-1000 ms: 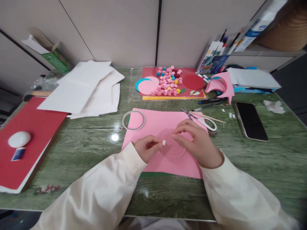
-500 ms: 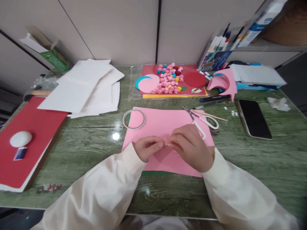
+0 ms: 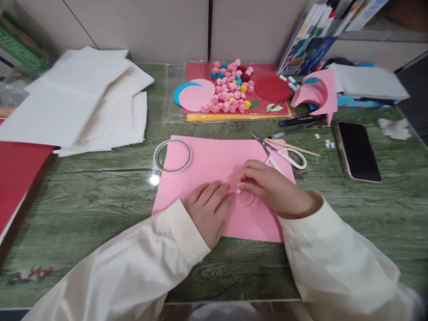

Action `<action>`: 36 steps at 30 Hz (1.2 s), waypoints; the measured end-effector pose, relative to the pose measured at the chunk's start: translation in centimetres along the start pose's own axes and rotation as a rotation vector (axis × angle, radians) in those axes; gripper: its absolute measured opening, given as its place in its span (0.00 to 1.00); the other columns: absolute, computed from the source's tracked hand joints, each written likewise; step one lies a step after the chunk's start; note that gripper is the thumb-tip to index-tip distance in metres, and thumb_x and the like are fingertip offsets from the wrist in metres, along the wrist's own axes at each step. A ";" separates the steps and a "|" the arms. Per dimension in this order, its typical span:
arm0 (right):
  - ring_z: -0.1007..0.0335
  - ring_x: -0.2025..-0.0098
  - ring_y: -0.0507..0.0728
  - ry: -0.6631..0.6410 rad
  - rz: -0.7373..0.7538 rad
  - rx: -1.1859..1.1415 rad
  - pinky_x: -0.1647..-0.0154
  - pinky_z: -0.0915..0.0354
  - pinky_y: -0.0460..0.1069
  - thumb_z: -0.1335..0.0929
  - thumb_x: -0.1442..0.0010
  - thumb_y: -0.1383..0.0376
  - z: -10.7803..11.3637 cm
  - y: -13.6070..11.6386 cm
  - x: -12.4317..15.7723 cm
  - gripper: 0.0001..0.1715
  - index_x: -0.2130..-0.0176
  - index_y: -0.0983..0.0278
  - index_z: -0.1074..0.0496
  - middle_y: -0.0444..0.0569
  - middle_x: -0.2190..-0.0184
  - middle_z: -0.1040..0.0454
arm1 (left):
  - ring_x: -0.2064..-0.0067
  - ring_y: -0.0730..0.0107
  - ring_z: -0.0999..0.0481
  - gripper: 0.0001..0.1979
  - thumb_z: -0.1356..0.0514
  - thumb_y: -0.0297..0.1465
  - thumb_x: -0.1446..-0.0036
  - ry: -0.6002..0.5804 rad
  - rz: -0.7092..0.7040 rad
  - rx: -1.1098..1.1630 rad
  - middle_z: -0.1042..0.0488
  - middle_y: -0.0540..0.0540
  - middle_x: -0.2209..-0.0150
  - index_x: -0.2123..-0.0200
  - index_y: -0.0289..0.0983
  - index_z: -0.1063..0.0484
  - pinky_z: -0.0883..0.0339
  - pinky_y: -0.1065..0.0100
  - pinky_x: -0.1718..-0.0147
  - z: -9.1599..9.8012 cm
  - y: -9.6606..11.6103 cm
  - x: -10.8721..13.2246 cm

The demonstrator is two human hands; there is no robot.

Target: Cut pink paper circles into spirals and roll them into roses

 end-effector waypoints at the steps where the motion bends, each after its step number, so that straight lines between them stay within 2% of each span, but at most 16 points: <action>1: 0.39 0.64 0.54 -0.006 0.010 0.019 0.62 0.40 0.49 0.36 0.44 0.68 -0.3 0.0 -0.1 0.07 0.74 0.66 0.34 0.47 0.71 0.35 | 0.44 0.53 0.42 0.23 0.49 0.27 0.51 -0.008 -0.007 -0.018 0.37 0.39 0.47 0.49 0.33 0.38 0.47 0.51 0.49 -0.3 0.0 0.0; 6: 0.39 0.64 0.54 -0.008 0.061 0.054 0.62 0.40 0.48 0.36 0.44 0.70 -0.6 -0.3 -0.4 0.07 0.74 0.66 0.33 0.48 0.72 0.34 | 0.44 0.54 0.42 0.22 0.49 0.27 0.51 0.011 -0.015 -0.044 0.36 0.39 0.48 0.50 0.33 0.37 0.47 0.52 0.48 -0.6 -0.1 0.1; 14: 0.38 0.65 0.54 -0.008 0.058 0.084 0.62 0.39 0.49 0.36 0.44 0.70 -0.3 -0.2 -0.3 0.08 0.75 0.66 0.32 0.48 0.72 0.34 | 0.45 0.55 0.41 0.20 0.50 0.27 0.50 0.058 -0.011 -0.058 0.35 0.39 0.48 0.52 0.33 0.35 0.45 0.52 0.48 -0.6 -0.2 0.0; 23: 0.38 0.65 0.54 0.005 0.054 0.095 0.61 0.39 0.49 0.35 0.45 0.69 -0.5 -0.1 -0.2 0.06 0.74 0.66 0.31 0.48 0.72 0.33 | 0.45 0.56 0.40 0.21 0.50 0.26 0.50 0.053 -0.012 -0.066 0.35 0.39 0.48 0.51 0.33 0.35 0.45 0.52 0.49 -0.6 -0.2 0.1; 29: 0.38 0.65 0.54 0.021 0.053 0.099 0.62 0.39 0.49 0.34 0.46 0.70 -0.5 0.0 -0.2 0.06 0.74 0.66 0.31 0.48 0.72 0.34 | 0.44 0.55 0.42 0.22 0.50 0.28 0.50 0.034 -0.014 -0.070 0.36 0.39 0.47 0.50 0.33 0.36 0.46 0.53 0.48 -0.6 -0.2 0.1; 36: 0.38 0.65 0.54 0.026 0.055 0.091 0.62 0.39 0.48 0.35 0.45 0.69 -0.6 0.2 -0.1 0.07 0.74 0.67 0.30 0.48 0.72 0.34 | 0.45 0.53 0.42 0.26 0.48 0.31 0.51 -0.039 0.010 -0.070 0.38 0.40 0.47 0.45 0.38 0.42 0.48 0.50 0.48 -0.6 -0.1 -0.2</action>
Point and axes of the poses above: each hand's wrist, its own x-axis away from the middle knuckle, its own z-axis out of the back of the hand, y = z × x, the point moved 5 cm from there along -x, towards the middle knuckle
